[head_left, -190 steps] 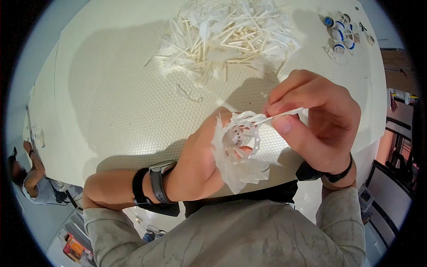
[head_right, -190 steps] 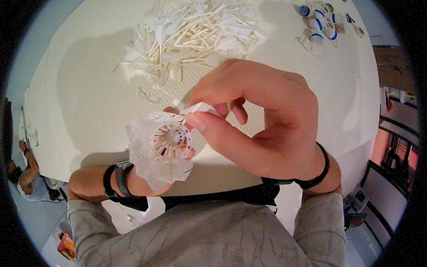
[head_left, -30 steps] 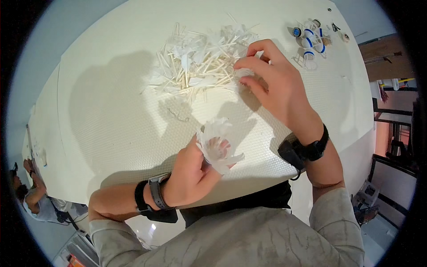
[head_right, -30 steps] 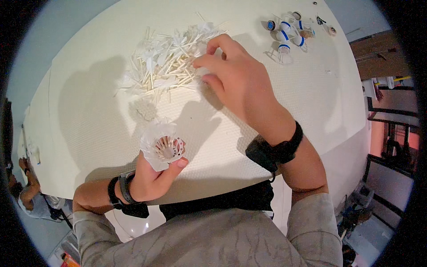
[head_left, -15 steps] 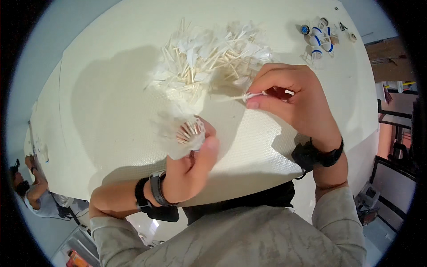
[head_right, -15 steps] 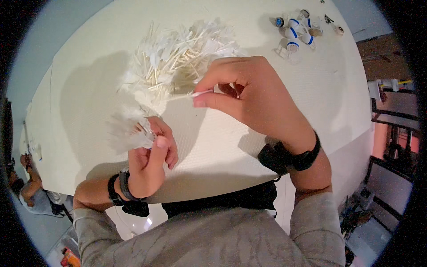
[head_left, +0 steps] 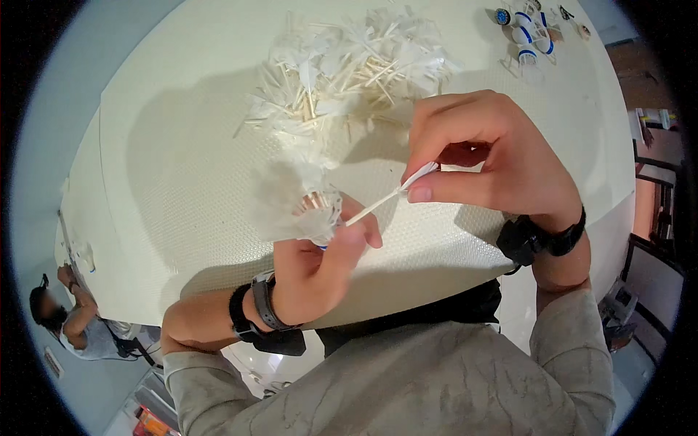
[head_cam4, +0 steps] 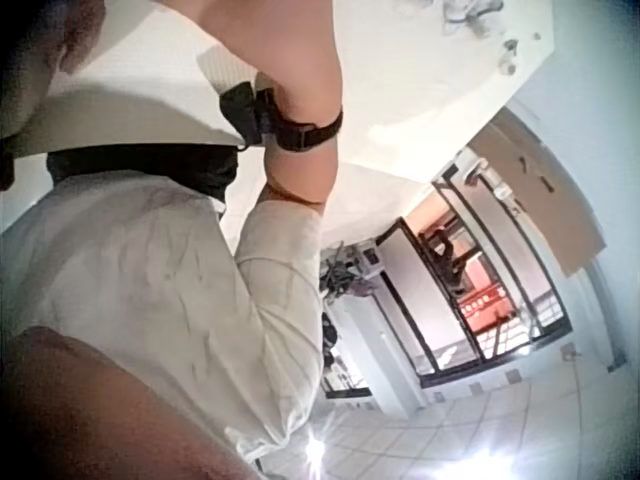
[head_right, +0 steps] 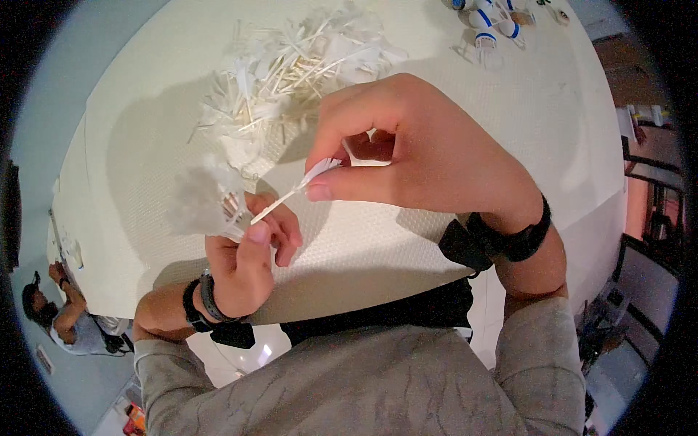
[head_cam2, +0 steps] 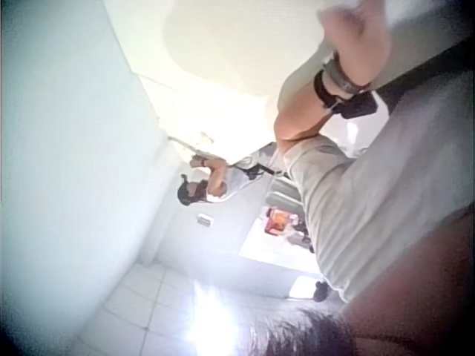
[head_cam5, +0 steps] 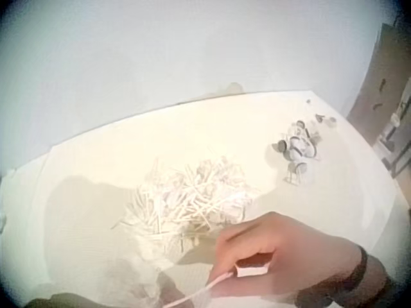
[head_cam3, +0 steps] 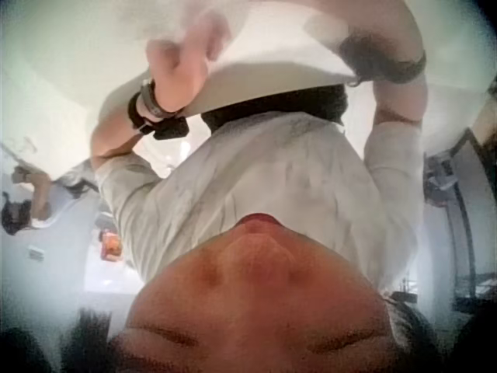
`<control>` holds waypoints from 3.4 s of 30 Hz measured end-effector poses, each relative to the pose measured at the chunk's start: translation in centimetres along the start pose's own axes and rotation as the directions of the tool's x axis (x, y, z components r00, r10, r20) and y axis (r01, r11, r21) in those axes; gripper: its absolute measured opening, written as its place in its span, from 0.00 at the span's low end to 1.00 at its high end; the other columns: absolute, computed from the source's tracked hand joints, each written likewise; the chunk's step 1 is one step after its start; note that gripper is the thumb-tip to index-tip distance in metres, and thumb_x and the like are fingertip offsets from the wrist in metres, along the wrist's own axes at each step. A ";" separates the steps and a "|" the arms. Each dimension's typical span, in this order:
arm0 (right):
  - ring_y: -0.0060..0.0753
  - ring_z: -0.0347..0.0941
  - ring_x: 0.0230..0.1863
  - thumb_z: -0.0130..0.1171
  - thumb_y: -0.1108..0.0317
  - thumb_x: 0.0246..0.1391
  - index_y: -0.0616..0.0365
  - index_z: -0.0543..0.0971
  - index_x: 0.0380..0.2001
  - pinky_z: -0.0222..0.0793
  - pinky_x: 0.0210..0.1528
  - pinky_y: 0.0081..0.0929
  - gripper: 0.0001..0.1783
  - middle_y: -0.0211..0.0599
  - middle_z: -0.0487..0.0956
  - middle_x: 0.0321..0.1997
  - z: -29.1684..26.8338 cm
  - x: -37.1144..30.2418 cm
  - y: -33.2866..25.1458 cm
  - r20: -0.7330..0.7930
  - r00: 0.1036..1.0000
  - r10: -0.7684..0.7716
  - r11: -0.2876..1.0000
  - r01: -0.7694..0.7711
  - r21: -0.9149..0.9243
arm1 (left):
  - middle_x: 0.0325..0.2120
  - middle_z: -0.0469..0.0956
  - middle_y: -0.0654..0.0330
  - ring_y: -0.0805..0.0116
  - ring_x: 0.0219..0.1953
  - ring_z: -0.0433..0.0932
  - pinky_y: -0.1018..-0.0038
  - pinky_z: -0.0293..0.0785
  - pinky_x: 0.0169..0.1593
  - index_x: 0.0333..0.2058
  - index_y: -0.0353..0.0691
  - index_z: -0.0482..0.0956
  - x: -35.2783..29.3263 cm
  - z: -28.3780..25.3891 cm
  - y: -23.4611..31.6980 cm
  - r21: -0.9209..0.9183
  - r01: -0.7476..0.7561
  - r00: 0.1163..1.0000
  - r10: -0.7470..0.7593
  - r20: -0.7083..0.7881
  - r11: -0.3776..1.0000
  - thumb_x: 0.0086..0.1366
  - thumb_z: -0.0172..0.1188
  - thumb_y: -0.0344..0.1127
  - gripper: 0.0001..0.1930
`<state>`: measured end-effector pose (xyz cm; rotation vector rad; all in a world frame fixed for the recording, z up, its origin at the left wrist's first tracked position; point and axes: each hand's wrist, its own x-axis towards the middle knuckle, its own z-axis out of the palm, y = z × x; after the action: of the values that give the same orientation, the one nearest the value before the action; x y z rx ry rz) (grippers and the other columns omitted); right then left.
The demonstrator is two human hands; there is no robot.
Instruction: The person picks up feathers one at a time from a pile and inserts them into the rim of a shuttlecock base by hand.
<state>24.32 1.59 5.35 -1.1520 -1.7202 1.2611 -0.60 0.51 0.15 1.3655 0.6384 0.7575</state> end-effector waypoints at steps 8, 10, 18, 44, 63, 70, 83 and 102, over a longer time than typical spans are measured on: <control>0.18 0.66 0.26 0.72 0.78 0.43 0.56 0.86 0.29 0.57 0.26 0.18 0.08 0.29 0.77 0.33 0.1 0.2 0.7 -0.025 0.985 -0.174 0.974 0.168 -0.151 | 0.26 0.79 0.45 0.74 0.19 0.68 0.78 0.64 0.22 0.39 0.35 0.65 0.0 -0.2 0.4 -0.119 0.000 1.000 0.002 0.022 0.993 0.77 0.44 0.46 0.17; 0.19 0.67 0.27 0.72 0.78 0.42 0.56 0.86 0.29 0.58 0.26 0.19 0.09 0.30 0.77 0.35 0.4 0.3 1.1 -0.039 0.977 -0.207 0.966 0.198 -0.167 | 0.26 0.80 0.44 0.74 0.18 0.68 0.79 0.64 0.21 0.40 0.35 0.64 -0.1 -0.3 0.9 -0.011 0.064 0.997 -0.063 0.052 0.998 0.77 0.43 0.46 0.17; 0.20 0.65 0.25 0.76 0.74 0.37 0.55 0.85 0.38 0.59 0.26 0.18 0.20 0.28 0.78 0.38 1.1 0.7 0.0 -0.178 0.933 -0.313 0.906 0.238 -0.350 | 0.31 0.76 0.43 0.75 0.18 0.66 0.80 0.63 0.21 0.43 0.40 0.59 0.1 -0.2 0.9 0.027 0.075 0.997 -0.076 0.029 0.997 0.76 0.45 0.40 0.10; 0.15 0.67 0.31 0.61 0.77 0.57 0.64 0.79 0.33 0.60 0.31 0.15 0.02 0.29 0.76 0.31 0.6 -0.7 -0.7 -0.202 0.972 0.118 0.990 -0.099 0.101 | 0.31 0.73 0.46 0.77 0.19 0.64 0.80 0.63 0.24 0.45 0.39 0.60 0.5 -0.4 0.7 0.118 0.033 0.996 -0.042 0.078 0.992 0.76 0.48 0.38 0.10; 0.21 0.70 0.26 0.63 0.80 0.51 0.60 0.84 0.32 0.60 0.26 0.18 0.06 0.33 0.79 0.31 0.2 0.2 0.2 -0.055 0.976 -0.213 0.977 0.212 -0.014 | 0.24 0.76 0.53 0.76 0.20 0.68 0.78 0.65 0.21 0.43 0.36 0.63 0.4 -0.5 0.7 -0.021 -0.013 0.994 0.015 0.111 1.000 0.76 0.46 0.45 0.15; 0.22 0.67 0.29 0.59 0.71 0.55 0.63 0.77 0.29 0.59 0.31 0.20 0.06 0.34 0.75 0.28 0.4 -0.6 -0.9 -0.287 0.958 0.002 0.981 0.054 0.185 | 0.26 0.77 0.60 0.76 0.24 0.71 0.77 0.69 0.29 0.38 0.38 0.70 0.2 -0.2 1.5 0.251 0.154 0.978 -0.185 0.101 0.955 0.72 0.54 0.44 0.14; 0.26 0.65 0.24 0.59 0.71 0.49 0.64 0.77 0.26 0.56 0.25 0.23 0.06 0.36 0.75 0.24 -0.1 -0.8 -1.8 -0.214 0.940 -0.264 0.952 0.219 -0.212 | 0.35 0.83 0.57 0.68 0.33 0.84 0.73 0.80 0.38 0.46 0.34 0.78 -1.4 -1.0 -0.7 0.231 0.110 0.992 -0.120 0.032 0.967 0.51 0.75 0.33 0.24; 0.26 0.72 0.23 0.64 0.76 0.46 0.59 0.86 0.35 0.64 0.24 0.20 0.10 0.40 0.78 0.31 -0.5 0.2 0.2 -0.014 0.926 -0.377 0.919 0.372 -0.133 | 0.22 0.80 0.46 0.73 0.14 0.69 0.78 0.60 0.16 0.43 0.35 0.68 0.3 -0.2 1.3 -0.117 0.192 0.977 -0.178 0.116 0.974 0.74 0.51 0.53 0.22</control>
<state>24.77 2.03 5.33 -0.8530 -1.9033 0.8982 -0.64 0.93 1.39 1.2012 0.6145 0.5633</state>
